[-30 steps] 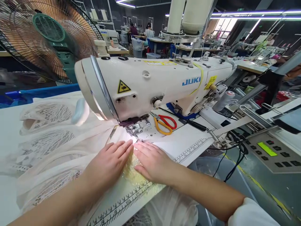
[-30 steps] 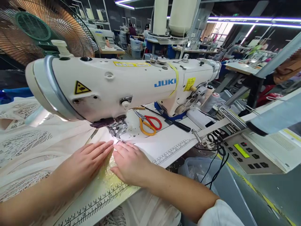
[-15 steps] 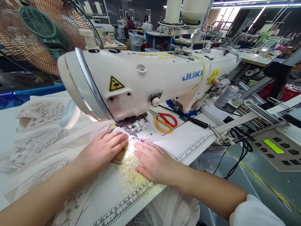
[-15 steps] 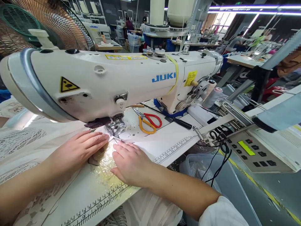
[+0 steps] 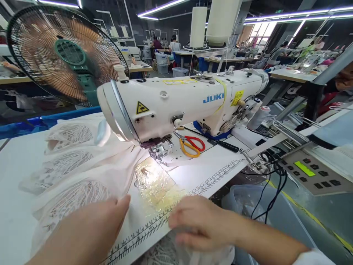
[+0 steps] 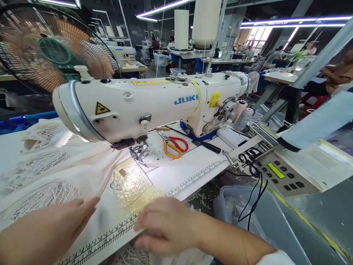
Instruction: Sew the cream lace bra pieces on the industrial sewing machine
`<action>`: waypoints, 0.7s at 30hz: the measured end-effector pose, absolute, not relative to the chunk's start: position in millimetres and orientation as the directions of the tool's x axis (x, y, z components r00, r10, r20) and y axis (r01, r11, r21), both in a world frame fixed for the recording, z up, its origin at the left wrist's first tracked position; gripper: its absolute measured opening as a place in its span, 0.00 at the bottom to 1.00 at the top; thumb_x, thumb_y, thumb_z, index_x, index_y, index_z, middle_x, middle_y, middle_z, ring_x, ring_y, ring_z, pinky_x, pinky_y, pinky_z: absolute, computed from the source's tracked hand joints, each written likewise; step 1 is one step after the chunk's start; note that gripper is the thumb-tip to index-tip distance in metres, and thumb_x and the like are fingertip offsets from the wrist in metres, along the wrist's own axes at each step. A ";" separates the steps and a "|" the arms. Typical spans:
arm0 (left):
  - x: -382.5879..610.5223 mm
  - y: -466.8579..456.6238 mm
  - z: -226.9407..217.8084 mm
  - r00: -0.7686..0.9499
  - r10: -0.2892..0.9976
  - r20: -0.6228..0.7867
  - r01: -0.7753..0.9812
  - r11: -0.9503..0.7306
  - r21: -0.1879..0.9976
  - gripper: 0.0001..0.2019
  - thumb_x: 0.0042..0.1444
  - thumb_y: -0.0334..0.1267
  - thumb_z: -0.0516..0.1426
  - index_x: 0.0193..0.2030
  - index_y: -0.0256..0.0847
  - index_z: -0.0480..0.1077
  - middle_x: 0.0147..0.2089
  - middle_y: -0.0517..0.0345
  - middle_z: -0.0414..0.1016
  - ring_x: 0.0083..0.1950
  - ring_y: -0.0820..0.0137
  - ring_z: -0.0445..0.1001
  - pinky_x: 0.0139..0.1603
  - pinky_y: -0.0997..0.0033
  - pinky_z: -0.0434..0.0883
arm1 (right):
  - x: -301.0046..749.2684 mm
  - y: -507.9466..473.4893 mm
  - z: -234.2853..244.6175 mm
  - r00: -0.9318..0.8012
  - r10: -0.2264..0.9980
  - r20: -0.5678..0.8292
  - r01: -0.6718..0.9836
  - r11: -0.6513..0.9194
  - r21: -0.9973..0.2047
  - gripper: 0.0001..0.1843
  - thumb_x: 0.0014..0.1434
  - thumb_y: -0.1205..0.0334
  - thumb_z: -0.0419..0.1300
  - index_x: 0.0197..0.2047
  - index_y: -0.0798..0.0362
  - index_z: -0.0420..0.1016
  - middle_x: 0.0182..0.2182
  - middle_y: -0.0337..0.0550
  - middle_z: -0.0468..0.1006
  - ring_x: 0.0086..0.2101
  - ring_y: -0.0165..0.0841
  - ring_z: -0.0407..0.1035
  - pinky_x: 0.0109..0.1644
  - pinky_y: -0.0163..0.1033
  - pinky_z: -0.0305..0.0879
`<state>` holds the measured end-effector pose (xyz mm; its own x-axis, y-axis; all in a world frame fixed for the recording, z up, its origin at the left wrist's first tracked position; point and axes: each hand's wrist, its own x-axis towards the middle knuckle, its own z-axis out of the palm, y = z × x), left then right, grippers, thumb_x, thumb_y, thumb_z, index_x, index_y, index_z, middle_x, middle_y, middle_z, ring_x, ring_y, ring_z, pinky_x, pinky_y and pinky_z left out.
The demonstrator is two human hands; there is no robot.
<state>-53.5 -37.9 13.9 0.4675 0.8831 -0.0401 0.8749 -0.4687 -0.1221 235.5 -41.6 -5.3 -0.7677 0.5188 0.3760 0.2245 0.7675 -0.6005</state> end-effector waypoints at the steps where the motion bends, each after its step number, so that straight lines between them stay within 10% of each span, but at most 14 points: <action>1: -63.0 -52.8 8.0 0.407 0.910 -0.080 0.893 -0.415 -0.176 0.17 0.56 0.40 0.41 0.34 0.49 0.72 0.22 0.56 0.71 0.18 0.61 0.70 0.15 0.64 0.58 | 244.4 -52.4 -5.4 -0.810 0.482 0.334 0.169 0.738 -0.654 0.23 0.69 0.50 0.41 0.44 0.53 0.73 0.36 0.43 0.80 0.39 0.29 0.74 0.45 0.31 0.70; 4: -79.8 -78.7 -1.6 0.303 0.943 -0.139 0.928 -0.325 -0.183 0.23 0.60 0.45 0.37 0.33 0.50 0.72 0.24 0.55 0.74 0.22 0.59 0.73 0.21 0.56 0.68 | 264.9 -75.5 -20.0 -0.886 0.441 0.140 0.234 0.688 -0.687 0.23 0.68 0.49 0.44 0.45 0.53 0.75 0.37 0.44 0.81 0.39 0.32 0.76 0.44 0.33 0.71; 8: -80.4 -71.7 6.3 0.284 0.957 -0.062 0.942 -0.291 -0.165 0.26 0.60 0.43 0.36 0.44 0.40 0.75 0.42 0.42 0.80 0.40 0.54 0.79 0.36 0.50 0.76 | 268.7 -82.4 -59.2 -0.631 0.761 -0.149 0.720 0.503 -0.477 0.16 0.58 0.55 0.59 0.45 0.56 0.77 0.43 0.53 0.80 0.43 0.44 0.75 0.48 0.44 0.72; 15: -87.0 -87.7 3.2 0.224 0.955 0.195 0.972 -0.203 -0.121 0.23 0.61 0.43 0.42 0.54 0.37 0.71 0.61 0.40 0.69 0.58 0.48 0.71 0.50 0.42 0.72 | 260.4 -81.5 -104.5 -0.563 0.822 -0.085 0.741 0.457 -0.492 0.24 0.55 0.61 0.59 0.55 0.54 0.73 0.50 0.53 0.77 0.50 0.45 0.71 0.53 0.46 0.69; 21: -65.9 -174.5 -25.9 0.139 0.863 0.486 0.896 -0.319 0.309 0.19 0.61 0.42 0.48 0.58 0.60 0.66 0.56 0.65 0.74 0.53 0.68 0.75 0.51 0.71 0.75 | 262.4 -81.2 -100.5 -0.465 0.856 -0.225 0.801 0.298 -0.519 0.18 0.54 0.62 0.60 0.48 0.56 0.78 0.43 0.52 0.78 0.45 0.42 0.72 0.48 0.41 0.68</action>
<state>-65.9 -174.5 -25.9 0.1395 0.8628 0.4859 0.8958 -0.3191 0.3094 262.4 -81.2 -100.5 -0.4648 0.8563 -0.2252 0.8008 0.2982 -0.5194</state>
